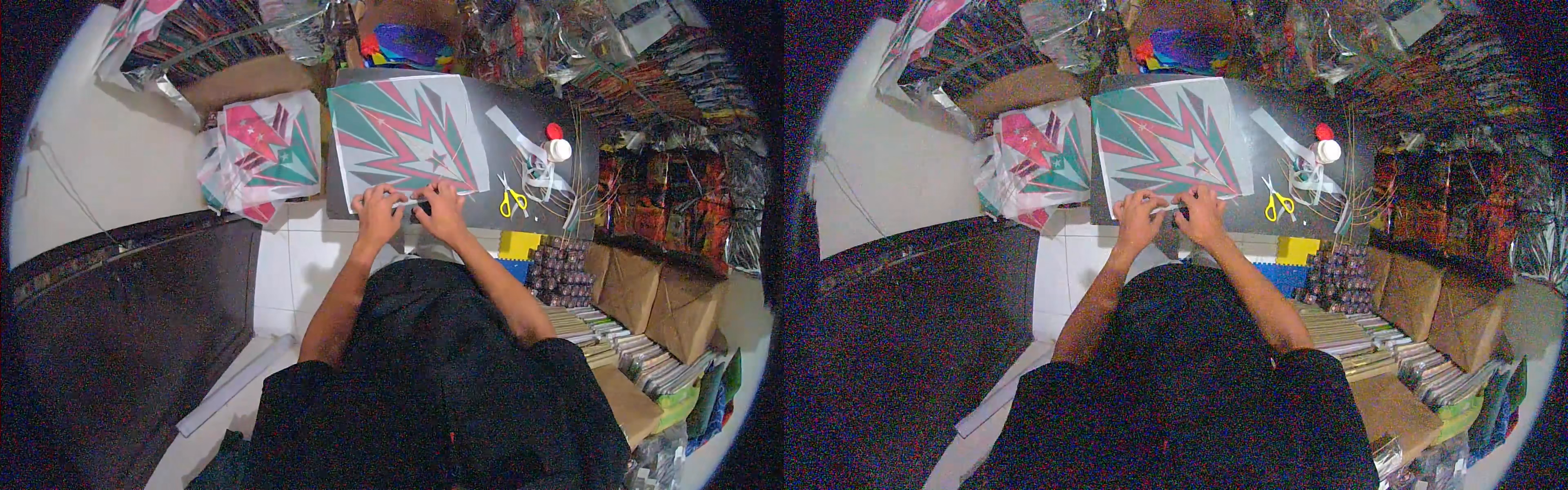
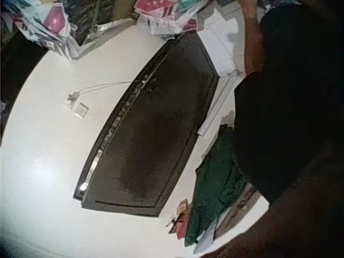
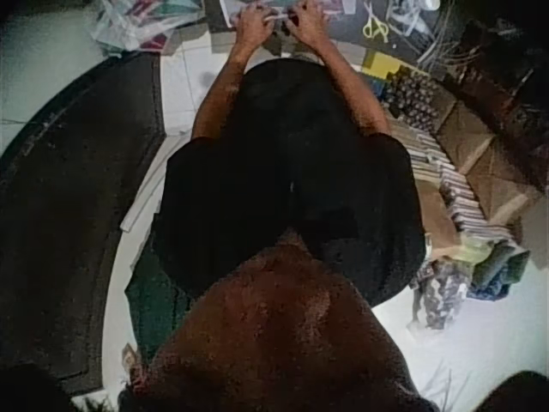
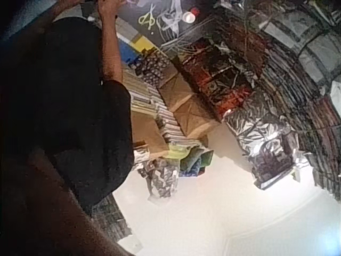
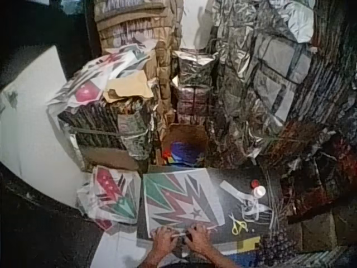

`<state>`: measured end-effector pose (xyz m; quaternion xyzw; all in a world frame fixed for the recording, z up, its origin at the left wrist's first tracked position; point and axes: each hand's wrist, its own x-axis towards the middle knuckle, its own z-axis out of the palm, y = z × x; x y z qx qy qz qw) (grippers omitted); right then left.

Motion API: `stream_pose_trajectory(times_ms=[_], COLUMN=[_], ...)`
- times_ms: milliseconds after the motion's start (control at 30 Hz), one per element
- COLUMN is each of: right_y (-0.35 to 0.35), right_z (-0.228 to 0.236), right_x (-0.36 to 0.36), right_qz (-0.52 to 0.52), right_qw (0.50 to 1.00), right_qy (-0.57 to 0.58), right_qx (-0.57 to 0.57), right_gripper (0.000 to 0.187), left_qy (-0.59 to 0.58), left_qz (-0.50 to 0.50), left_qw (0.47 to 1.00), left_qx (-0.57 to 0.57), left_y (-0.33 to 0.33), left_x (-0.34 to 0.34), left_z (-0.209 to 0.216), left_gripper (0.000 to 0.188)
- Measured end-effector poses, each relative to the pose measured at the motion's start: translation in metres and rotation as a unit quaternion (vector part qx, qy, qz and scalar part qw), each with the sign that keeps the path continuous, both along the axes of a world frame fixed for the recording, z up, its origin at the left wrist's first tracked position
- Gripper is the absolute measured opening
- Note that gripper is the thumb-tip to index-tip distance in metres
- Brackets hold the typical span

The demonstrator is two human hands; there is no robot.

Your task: The person assembles a kite by attaching a thin wooden stick to the surface of a patterned kite sheet using white tape. They smooth the tape down with their fingers to secure the stick and then use yellow scissors to trim the excess tape.

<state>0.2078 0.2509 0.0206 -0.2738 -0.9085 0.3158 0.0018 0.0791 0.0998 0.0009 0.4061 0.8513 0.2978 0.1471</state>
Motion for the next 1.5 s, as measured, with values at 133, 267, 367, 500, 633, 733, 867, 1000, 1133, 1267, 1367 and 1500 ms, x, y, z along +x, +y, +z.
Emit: stream_pose_trajectory(times_ms=[133, 267, 367, 500, 633, 733, 867, 1000, 1133, 1267, 1367, 1500], right_y=[-0.001, 0.003, 0.007, 0.008, 0.005, 0.001, 0.000, 0.002, 0.003, 0.002, 0.003, 0.001], right_z=[0.000, -0.002, -0.003, -0.001, -0.001, 0.001, 0.000, 0.002, 0.002, 0.002, 0.002, 0.000], right_x=[0.000, 0.005, 0.009, 0.015, 0.014, 0.011, 0.009, 0.008, 0.009, 0.009, 0.008, 0.005], right_qz=[-0.047, -0.089, -0.093, -0.071, -0.040, -0.035, -0.042, -0.023, -0.011, -0.015, 0.003, 0.024], right_qw=[0.999, 0.996, 0.995, 0.996, 0.999, 0.999, 0.999, 1.000, 0.999, 0.999, 1.000, 1.000], right_qy=[0.022, 0.031, 0.040, 0.046, 0.031, 0.017, 0.020, 0.011, 0.020, 0.026, 0.016, 0.001], right_qx=[0.012, 0.004, 0.005, 0.006, 0.011, 0.008, -0.003, -0.007, 0.033, 0.011, 0.006, 0.010], right_gripper=[0.041, 0.041, 0.041, 0.040, 0.039, 0.040, 0.040, 0.044, 0.043, 0.040, 0.041, 0.041], left_qy=[-0.008, 0.034, 0.061, 0.064, 0.039, 0.051, 0.045, 0.051, 0.055, 0.054, 0.056, 0.043], left_qz=[0.002, -0.019, -0.022, -0.012, -0.003, 0.008, -0.012, -0.014, -0.009, 0.000, 0.007, 0.008], left_qw=[1.000, 0.999, 0.998, 0.998, 0.999, 0.999, 0.999, 0.998, 0.998, 0.999, 0.998, 0.999], left_qx=[-0.002, -0.014, -0.004, 0.003, -0.025, -0.003, -0.028, -0.020, -0.007, -0.007, -0.004, -0.013], left_y=[0.003, 0.006, 0.007, 0.008, 0.010, 0.012, 0.012, 0.013, 0.015, 0.018, 0.017, 0.014], left_x=[0.002, 0.004, 0.007, 0.009, 0.010, 0.012, 0.011, 0.012, 0.012, 0.012, 0.012, 0.012], left_z=[0.010, 0.012, 0.006, -0.001, -0.001, -0.005, 0.002, 0.003, 0.001, 0.001, 0.003, 0.003], left_gripper=[0.028, 0.027, 0.024, 0.017, 0.015, 0.018, 0.020, 0.020, 0.016, 0.012, 0.012, 0.015])
